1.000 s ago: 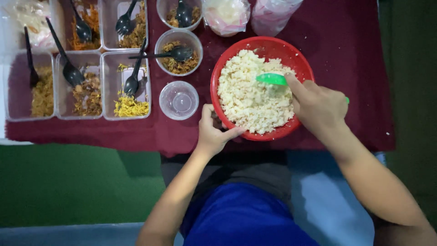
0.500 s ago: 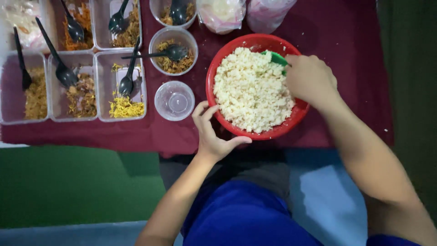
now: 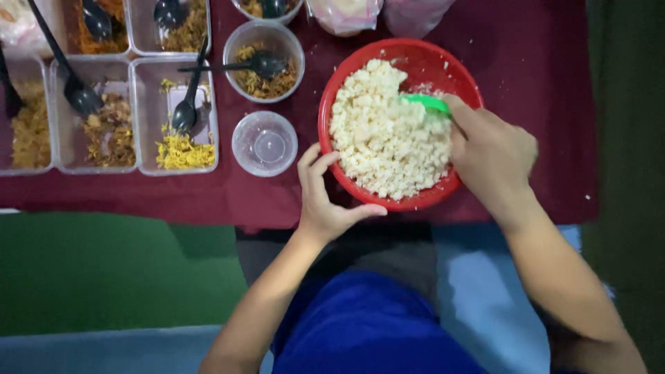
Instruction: Mixing white granular food in a red bowl using a green plastic spoon
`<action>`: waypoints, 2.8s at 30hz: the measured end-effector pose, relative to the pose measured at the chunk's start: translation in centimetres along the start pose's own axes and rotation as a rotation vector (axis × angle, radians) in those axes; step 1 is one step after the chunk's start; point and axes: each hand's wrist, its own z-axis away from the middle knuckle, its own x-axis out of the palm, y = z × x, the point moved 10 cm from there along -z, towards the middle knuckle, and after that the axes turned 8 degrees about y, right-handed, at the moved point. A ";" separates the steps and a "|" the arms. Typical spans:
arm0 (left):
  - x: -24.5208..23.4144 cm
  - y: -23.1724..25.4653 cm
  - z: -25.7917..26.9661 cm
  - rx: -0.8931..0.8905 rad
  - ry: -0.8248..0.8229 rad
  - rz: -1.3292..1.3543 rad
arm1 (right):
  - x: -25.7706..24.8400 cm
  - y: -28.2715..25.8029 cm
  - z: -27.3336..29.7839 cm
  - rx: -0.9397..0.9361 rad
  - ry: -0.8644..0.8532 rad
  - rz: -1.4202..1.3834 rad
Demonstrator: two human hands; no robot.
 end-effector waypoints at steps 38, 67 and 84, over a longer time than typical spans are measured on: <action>0.5 1.5 -0.2 0.054 -0.055 -0.068 | 9.1 1.3 -7.4 0.007 -0.538 -0.094; 0.5 0.3 0.5 -0.027 -0.115 -0.042 | -1.2 0.9 4.7 0.008 -0.032 -0.159; 0.5 0.4 0.3 0.017 -0.090 -0.046 | -2.2 -5.0 6.3 -0.121 -0.061 0.047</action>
